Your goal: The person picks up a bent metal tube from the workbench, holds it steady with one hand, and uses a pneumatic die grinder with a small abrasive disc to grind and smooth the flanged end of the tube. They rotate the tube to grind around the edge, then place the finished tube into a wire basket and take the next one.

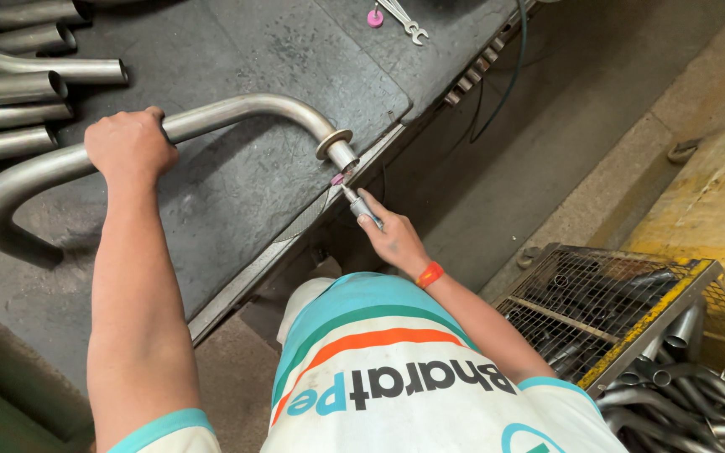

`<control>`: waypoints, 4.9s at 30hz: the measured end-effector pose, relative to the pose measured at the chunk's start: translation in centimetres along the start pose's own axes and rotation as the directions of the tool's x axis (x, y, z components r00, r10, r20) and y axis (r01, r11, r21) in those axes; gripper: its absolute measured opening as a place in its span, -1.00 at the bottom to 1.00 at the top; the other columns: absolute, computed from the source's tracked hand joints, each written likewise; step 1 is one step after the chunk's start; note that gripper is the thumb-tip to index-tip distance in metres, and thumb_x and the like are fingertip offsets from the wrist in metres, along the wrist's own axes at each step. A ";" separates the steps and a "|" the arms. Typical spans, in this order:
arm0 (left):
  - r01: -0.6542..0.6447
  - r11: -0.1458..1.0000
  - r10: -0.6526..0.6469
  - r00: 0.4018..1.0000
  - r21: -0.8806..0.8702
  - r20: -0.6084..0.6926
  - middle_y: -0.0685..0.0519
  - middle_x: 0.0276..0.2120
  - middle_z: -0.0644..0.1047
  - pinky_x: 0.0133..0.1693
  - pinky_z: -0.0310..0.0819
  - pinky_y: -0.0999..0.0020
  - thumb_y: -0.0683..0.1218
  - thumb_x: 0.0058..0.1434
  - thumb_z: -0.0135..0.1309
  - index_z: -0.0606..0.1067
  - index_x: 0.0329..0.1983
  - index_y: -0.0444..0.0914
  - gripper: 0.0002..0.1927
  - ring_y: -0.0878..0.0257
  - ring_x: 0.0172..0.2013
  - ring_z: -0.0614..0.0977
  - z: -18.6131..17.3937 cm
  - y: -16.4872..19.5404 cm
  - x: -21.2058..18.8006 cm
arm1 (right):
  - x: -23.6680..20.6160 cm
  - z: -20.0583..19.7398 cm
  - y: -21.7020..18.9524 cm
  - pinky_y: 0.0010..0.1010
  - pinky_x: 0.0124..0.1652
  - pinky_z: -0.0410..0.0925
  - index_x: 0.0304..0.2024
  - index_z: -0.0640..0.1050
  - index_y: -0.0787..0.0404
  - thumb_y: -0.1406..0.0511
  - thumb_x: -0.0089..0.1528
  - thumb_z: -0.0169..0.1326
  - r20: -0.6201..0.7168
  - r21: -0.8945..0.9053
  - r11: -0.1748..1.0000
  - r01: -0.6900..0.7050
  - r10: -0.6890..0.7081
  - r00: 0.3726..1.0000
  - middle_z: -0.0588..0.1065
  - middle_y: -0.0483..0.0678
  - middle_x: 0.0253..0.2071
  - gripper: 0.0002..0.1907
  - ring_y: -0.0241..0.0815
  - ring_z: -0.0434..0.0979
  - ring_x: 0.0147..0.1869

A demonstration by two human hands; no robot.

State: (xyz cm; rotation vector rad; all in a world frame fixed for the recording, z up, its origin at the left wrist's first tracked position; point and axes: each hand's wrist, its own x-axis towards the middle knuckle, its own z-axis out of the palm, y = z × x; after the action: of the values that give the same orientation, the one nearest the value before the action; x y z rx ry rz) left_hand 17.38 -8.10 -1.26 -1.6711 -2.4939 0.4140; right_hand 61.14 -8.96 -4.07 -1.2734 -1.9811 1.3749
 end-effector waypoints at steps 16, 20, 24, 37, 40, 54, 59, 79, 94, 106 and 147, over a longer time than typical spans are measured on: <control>0.010 1.000 -0.011 1.000 0.008 0.029 0.01 -0.36 0.66 -0.36 0.49 0.15 -0.04 0.05 0.22 0.66 -0.18 0.03 -0.76 0.01 -0.28 0.70 -0.3 0.1 0.1 | 1.2 -0.5 1.2 -0.31 -0.29 0.41 0.42 0.36 -0.04 0.21 0.35 0.02 -0.105 0.149 0.947 -0.285 0.302 0.948 0.52 -0.04 -0.44 -0.44 -0.29 0.44 -0.43; 0.003 1.000 -0.003 1.000 -0.005 0.020 0.00 -0.35 0.66 -0.33 0.49 0.15 -0.03 0.05 0.22 0.65 -0.15 0.03 -0.74 0.01 -0.27 0.70 -0.4 0.1 -0.1 | 0.7 0.4 0.6 -0.33 -0.20 0.44 0.42 0.36 -0.05 0.18 0.35 0.03 -0.017 -0.016 0.965 -0.261 0.261 0.965 0.53 0.07 -0.45 -0.44 -0.21 0.52 -0.40; 0.003 1.000 -0.003 1.000 -0.003 0.021 0.00 -0.35 0.66 -0.35 0.49 0.15 -0.03 0.03 0.23 0.65 -0.15 0.03 -0.72 0.01 -0.27 0.70 -0.4 0.0 -0.1 | -0.4 0.0 -0.3 -0.32 -0.13 0.44 0.41 0.35 0.04 0.22 0.38 0.03 -0.018 0.009 0.998 0.056 -0.056 0.998 0.59 0.07 -0.23 -0.46 -0.17 0.60 -0.27; -0.003 1.000 0.003 1.000 -0.003 0.010 0.00 -0.36 0.66 -0.35 0.48 0.15 -0.03 0.03 0.23 0.65 -0.14 0.03 -0.72 0.01 -0.29 0.70 -0.2 0.0 -0.1 | 1.2 -0.1 1.3 -0.39 -0.25 0.44 0.41 0.36 -0.03 0.18 0.34 0.03 -0.099 0.078 0.962 -0.260 0.267 0.958 0.55 -0.03 -0.44 -0.44 -0.30 0.52 -0.39; -0.003 1.000 0.003 1.000 0.003 0.015 0.00 -0.36 0.66 -0.35 0.48 0.15 -0.03 0.04 0.22 0.65 -0.17 0.02 -0.75 0.01 -0.28 0.70 0.0 -0.1 0.0 | 0.5 0.3 0.6 -0.35 -0.20 0.44 0.42 0.36 -0.05 0.17 0.35 0.02 -0.006 -0.001 0.966 -0.260 0.260 0.966 0.53 0.07 -0.44 -0.44 -0.18 0.53 -0.37; 0.004 1.000 -0.004 1.000 -0.011 0.016 0.00 -0.37 0.66 -0.35 0.49 0.15 -0.02 0.03 0.24 0.65 -0.14 0.04 -0.71 0.01 -0.29 0.70 -0.3 0.0 -0.3 | 0.4 -1.8 0.9 -0.37 -0.23 0.46 0.41 0.36 -0.06 0.18 0.35 0.02 -0.153 0.052 0.978 -0.204 0.209 0.966 0.59 -0.07 -0.39 -0.45 -0.32 0.56 -0.38; -0.005 1.000 0.005 1.000 0.000 -0.004 0.01 -0.36 0.66 -0.35 0.49 0.16 -0.03 0.02 0.24 0.65 -0.17 0.03 -0.74 0.02 -0.29 0.70 0.1 0.0 -0.3 | -1.6 -1.7 1.0 -0.27 -0.10 0.46 0.41 0.38 -0.01 0.18 0.35 0.04 -0.176 -0.058 0.992 -0.112 0.101 0.979 0.60 0.18 -0.23 -0.45 0.08 0.64 -0.12; -0.005 1.000 0.005 0.999 0.004 -0.033 0.00 -0.39 0.65 -0.38 0.46 0.12 -0.05 0.03 0.21 0.63 -0.20 0.00 -0.77 0.01 -0.32 0.70 0.0 0.1 -0.8 | 4.6 -0.2 -0.3 -0.14 -0.24 0.46 0.08 0.54 0.22 0.08 0.31 0.00 -0.043 -0.035 0.979 -0.200 0.199 0.979 0.59 0.16 -0.38 -0.57 0.16 0.66 -0.27; 0.000 1.000 0.000 0.998 0.003 -0.065 0.01 -0.43 0.63 -0.40 0.41 0.14 -0.05 -0.02 0.22 0.61 -0.24 -0.01 -0.76 0.02 -0.36 0.68 0.5 0.1 -1.0 | 5.7 0.4 1.5 -0.34 -0.41 0.39 0.09 0.57 0.25 0.10 0.36 0.04 -0.040 0.042 0.983 -0.178 0.179 0.983 0.51 -0.04 -0.52 -0.58 -0.26 0.52 -0.50; 0.004 1.000 -0.005 0.999 -0.011 -0.041 0.01 -0.42 0.64 -0.40 0.41 0.13 -0.06 0.00 0.20 0.61 -0.23 -0.01 -0.78 0.02 -0.35 0.69 0.1 0.2 -0.9 | 6.1 0.3 2.1 -0.38 -0.45 0.38 0.12 0.57 0.23 0.08 0.36 0.03 -0.008 0.082 0.980 -0.179 0.180 0.984 0.50 -0.12 -0.53 -0.57 -0.32 0.50 -0.52; 0.018 1.000 -0.017 0.998 0.017 -0.065 0.02 -0.43 0.63 -0.40 0.41 0.14 -0.06 0.02 0.19 0.60 -0.26 -0.01 -0.81 0.03 -0.36 0.69 0.2 0.4 -1.5 | 5.2 0.0 1.6 -0.36 -0.36 0.42 0.25 0.48 0.20 0.11 0.35 0.00 -0.001 0.124 0.975 -0.182 0.183 0.983 0.53 -0.08 -0.44 -0.51 -0.31 0.52 -0.41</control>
State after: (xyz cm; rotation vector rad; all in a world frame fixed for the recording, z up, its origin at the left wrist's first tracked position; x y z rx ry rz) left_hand 18.26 -9.33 -1.44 -1.6277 -2.4503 0.3724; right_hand 59.28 -4.36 -6.26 -1.4310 -1.7762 1.5453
